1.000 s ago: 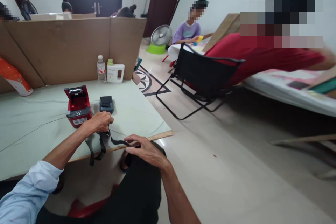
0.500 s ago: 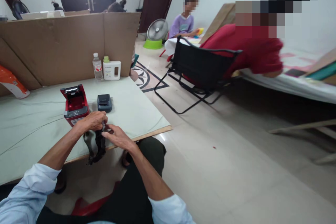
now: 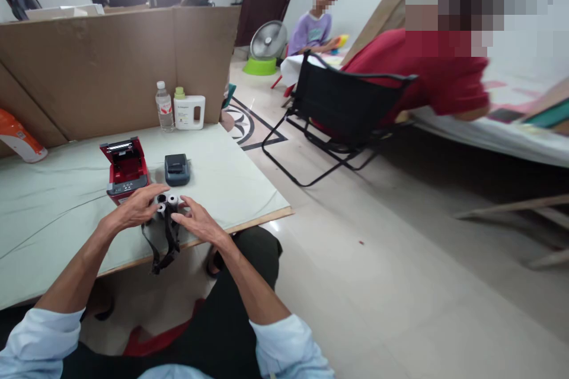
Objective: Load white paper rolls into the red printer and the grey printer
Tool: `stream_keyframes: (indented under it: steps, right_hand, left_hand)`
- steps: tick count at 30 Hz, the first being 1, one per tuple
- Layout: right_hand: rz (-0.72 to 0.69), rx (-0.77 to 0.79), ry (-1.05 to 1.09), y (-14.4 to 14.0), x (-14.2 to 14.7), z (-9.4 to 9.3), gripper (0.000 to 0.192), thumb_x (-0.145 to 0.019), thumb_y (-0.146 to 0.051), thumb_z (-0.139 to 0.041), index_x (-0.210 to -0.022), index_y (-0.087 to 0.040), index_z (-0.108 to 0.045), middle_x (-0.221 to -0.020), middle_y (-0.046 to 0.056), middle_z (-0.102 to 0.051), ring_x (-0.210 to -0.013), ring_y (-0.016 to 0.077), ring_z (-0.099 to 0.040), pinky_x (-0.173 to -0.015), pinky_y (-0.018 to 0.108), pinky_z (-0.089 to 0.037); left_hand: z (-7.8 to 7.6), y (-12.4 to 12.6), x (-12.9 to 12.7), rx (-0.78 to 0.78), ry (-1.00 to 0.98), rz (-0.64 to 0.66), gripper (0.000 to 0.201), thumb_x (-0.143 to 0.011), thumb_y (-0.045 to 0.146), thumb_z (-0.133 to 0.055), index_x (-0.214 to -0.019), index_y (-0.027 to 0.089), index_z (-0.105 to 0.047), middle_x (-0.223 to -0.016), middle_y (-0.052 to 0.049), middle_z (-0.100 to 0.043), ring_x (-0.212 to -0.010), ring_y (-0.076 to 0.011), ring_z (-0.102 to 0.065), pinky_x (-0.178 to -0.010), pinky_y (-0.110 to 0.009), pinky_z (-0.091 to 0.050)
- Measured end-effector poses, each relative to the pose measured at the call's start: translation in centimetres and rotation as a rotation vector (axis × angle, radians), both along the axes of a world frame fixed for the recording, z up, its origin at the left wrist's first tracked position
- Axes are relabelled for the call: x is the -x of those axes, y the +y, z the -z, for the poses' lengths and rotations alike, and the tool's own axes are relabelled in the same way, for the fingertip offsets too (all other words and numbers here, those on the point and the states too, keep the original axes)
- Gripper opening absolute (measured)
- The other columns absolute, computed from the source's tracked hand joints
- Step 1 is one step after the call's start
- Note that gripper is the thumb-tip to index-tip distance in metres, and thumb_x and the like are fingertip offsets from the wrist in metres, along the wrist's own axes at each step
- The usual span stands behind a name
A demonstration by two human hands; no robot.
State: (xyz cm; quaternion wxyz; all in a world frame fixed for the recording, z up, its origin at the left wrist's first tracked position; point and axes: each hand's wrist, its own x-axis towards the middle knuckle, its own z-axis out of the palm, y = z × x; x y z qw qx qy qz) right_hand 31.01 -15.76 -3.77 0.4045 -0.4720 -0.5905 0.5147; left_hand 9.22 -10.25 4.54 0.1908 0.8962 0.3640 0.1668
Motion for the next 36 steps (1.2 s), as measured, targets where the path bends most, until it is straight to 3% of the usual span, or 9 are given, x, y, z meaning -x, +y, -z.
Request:
stream_keyframes:
  steps: [6, 9, 12, 15, 18, 25, 36]
  right_hand:
    - [-0.021, -0.011, 0.043, 0.7, 0.3, -0.4, 0.066, -0.085, -0.051, -0.073, -0.140, -0.018, -0.059, -0.129, 0.012, -0.063, -0.069, 0.0118, -0.054, -0.061, 0.028, -0.049]
    - [-0.054, 0.003, 0.072, 0.8, 0.6, -0.7, 0.061, -0.084, -0.049, -0.074, -0.136, -0.020, -0.062, -0.125, 0.010, -0.066, -0.071, 0.0122, -0.056, -0.059, 0.025, -0.048]
    - [-0.058, 0.015, 0.082, 0.8, 0.9, -0.8, 0.060, -0.084, -0.047, -0.076, -0.136, -0.020, -0.063, -0.126, 0.010, -0.067, -0.073, 0.0131, -0.059, -0.059, 0.024, -0.049]
    - [-0.074, 0.017, 0.087, 0.7, 1.3, -0.8, 0.059, -0.083, -0.048, -0.076, -0.135, -0.021, -0.064, -0.127, 0.010, -0.066, -0.073, 0.0133, -0.060, -0.058, 0.024, -0.049]
    - [-0.082, 0.014, 0.096, 0.8, 1.5, -0.6, 0.060, -0.083, -0.048, -0.076, -0.135, -0.021, -0.063, -0.127, 0.010, -0.066, -0.075, 0.0134, -0.059, -0.058, 0.023, -0.048]
    - [-0.105, 0.019, 0.085, 0.6, 2.0, -0.5, 0.061, -0.085, -0.049, -0.073, -0.136, -0.020, -0.061, -0.127, 0.010, -0.065, -0.073, 0.0125, -0.057, -0.060, 0.024, -0.047]
    - [-0.124, 0.000, 0.050, 0.5, 2.3, -0.3, 0.064, -0.086, -0.053, -0.072, -0.139, -0.020, -0.061, -0.120, 0.008, -0.067, -0.067, 0.0113, -0.053, -0.059, 0.025, -0.047]
  left_hand:
    - [-1.4, -3.0, 3.7, -0.084, -0.140, -0.185, 0.042, -0.090, 0.008, -0.046, -0.120, 0.019, -0.073, -0.120, -0.010, -0.076, -0.111, -0.0232, -0.072, -0.103, -0.038, -0.055]
    - [-0.2, -3.8, 5.8, -0.092, -0.088, -0.276, 0.042, -0.085, 0.010, -0.052, -0.120, 0.020, -0.073, -0.123, -0.010, -0.076, -0.107, -0.0252, -0.072, -0.102, -0.041, -0.056]
    - [2.0, -3.9, 7.0, -0.010, -0.061, -0.293, 0.050, -0.080, 0.013, -0.059, -0.129, 0.020, -0.069, -0.128, -0.011, -0.074, -0.096, -0.0233, -0.073, -0.096, -0.041, -0.059]
    - [3.9, -3.7, 7.1, 0.081, -0.097, -0.299, 0.054, -0.077, 0.016, -0.064, -0.131, 0.019, -0.067, -0.126, -0.011, -0.074, -0.085, -0.0203, -0.071, -0.086, -0.038, -0.060]
    - [4.6, -3.6, 6.5, 0.136, -0.159, -0.300, 0.049, -0.076, 0.016, -0.065, -0.125, 0.018, -0.069, -0.116, -0.010, -0.076, -0.084, -0.0195, -0.070, -0.081, -0.034, -0.058]
    - [4.3, -3.8, 5.8, 0.223, -0.241, -0.290, 0.032, -0.080, 0.019, -0.063, -0.111, 0.018, -0.072, -0.102, -0.006, -0.077, -0.084, -0.0186, -0.068, -0.073, -0.028, -0.053]
    - [4.4, -3.6, 5.3, 0.212, -0.359, -0.272, 0.043, -0.079, 0.020, -0.067, -0.122, 0.020, -0.068, -0.117, -0.008, -0.075, -0.088, -0.0192, -0.069, -0.071, -0.028, -0.053]
